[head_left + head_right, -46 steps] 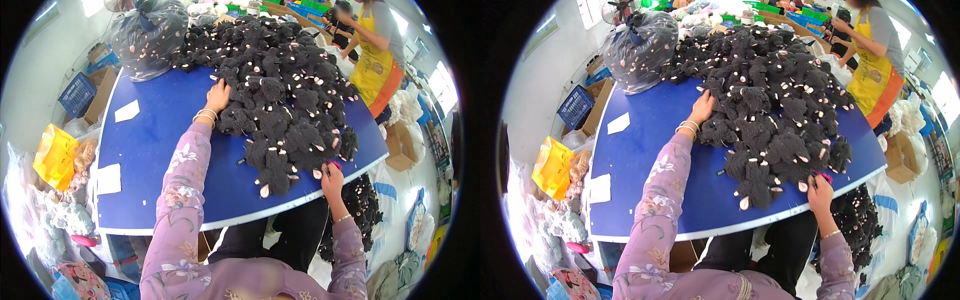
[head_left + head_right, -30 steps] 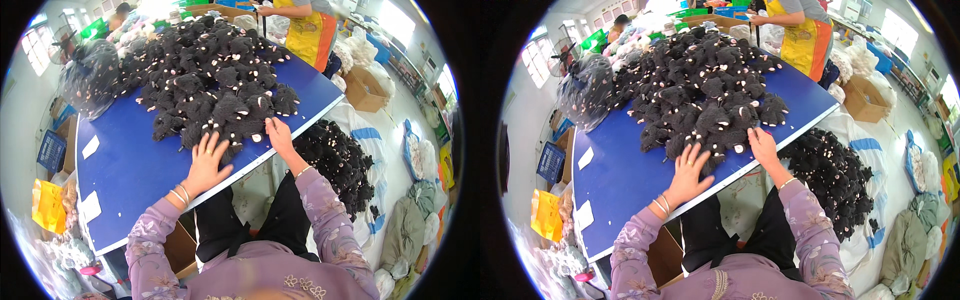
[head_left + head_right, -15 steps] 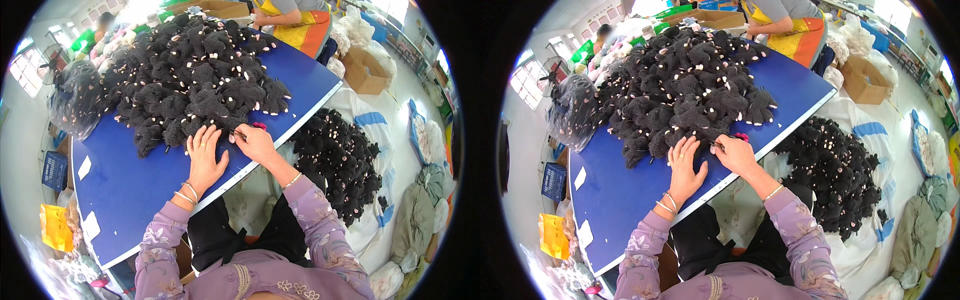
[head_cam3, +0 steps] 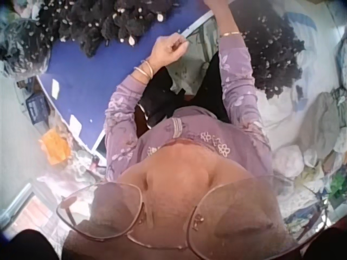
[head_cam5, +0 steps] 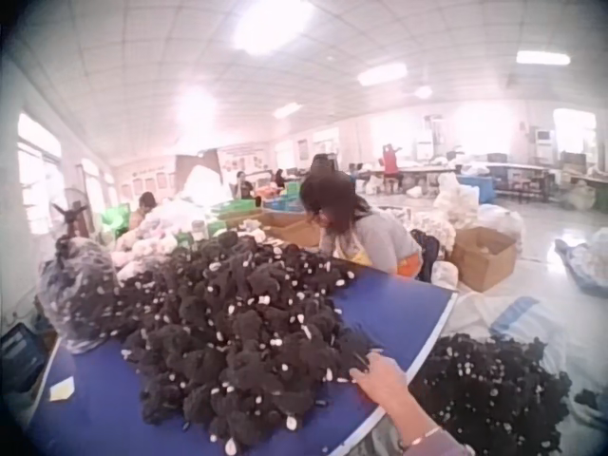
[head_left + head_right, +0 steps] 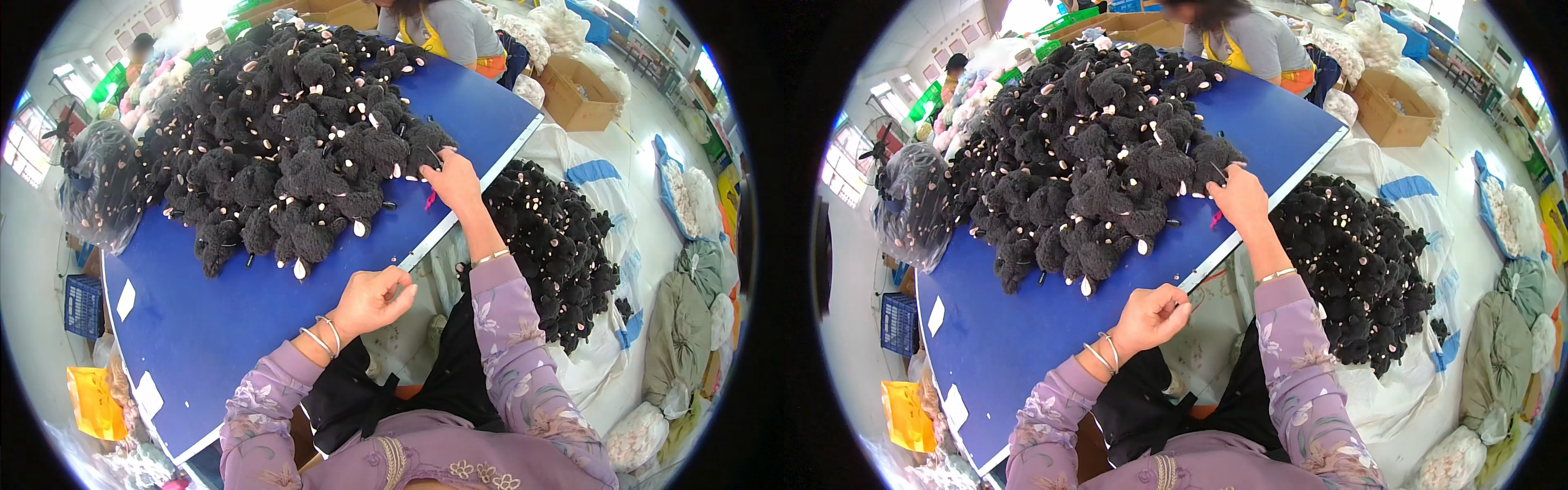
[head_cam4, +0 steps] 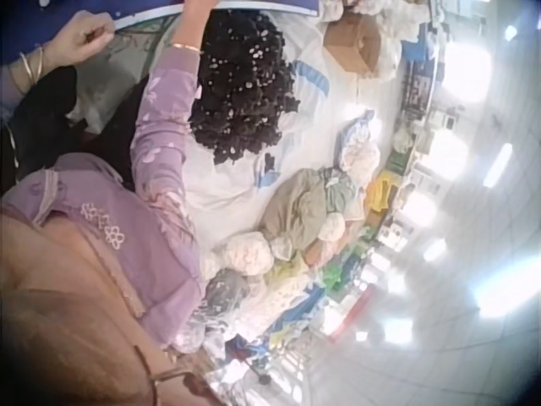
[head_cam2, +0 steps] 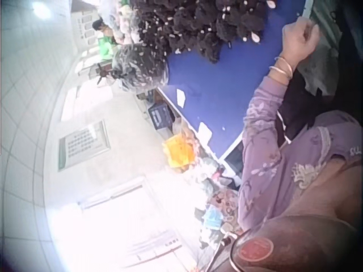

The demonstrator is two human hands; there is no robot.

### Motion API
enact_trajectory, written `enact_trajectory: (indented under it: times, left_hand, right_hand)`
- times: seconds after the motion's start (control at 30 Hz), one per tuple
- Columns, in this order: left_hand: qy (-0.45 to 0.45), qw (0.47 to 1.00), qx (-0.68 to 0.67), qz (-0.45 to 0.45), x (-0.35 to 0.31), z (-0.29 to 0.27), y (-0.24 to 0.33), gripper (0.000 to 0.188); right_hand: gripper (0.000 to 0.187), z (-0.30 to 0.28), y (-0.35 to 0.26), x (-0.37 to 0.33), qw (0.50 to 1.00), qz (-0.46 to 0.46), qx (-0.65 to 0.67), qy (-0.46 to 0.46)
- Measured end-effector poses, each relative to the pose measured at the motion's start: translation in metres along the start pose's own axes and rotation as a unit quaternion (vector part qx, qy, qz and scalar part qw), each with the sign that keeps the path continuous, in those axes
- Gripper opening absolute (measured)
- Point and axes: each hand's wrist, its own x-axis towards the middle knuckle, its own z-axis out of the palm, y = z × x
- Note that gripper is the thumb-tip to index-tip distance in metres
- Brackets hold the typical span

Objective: The person opens a large plastic bag of small black stuffed animals on a blue table, then uses scissors to trim loose threads and fluff the fur on each item one by one. Finished items are placed in a pile on the table.

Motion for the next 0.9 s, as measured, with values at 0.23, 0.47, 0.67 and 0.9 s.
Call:
enact_trajectory:
  times: [0.23,0.47,0.67,0.9]
  left_hand:
    - [0.081,0.99,-0.108,-0.049,0.001,-0.003,0.002,0.007]
    - [0.07,0.99,-0.11,-0.058,0.004,-0.003,0.006,0.005]
    - [0.074,0.986,-0.13,-0.08,0.006,-0.001,0.005,0.007]
    - [0.106,0.954,-0.264,-0.095,0.01,-0.001,-0.007,0.038]
  right_hand:
    - [0.039,-0.028,0.008,-0.022,0.962,0.042,0.268,0.008]
    - [0.065,-0.006,0.012,0.008,0.95,0.114,0.29,0.035]
    - [0.046,0.003,0.026,0.019,0.984,0.068,0.158,-0.034]
    - [0.005,-0.042,-0.025,-0.038,0.789,0.042,0.609,0.074]
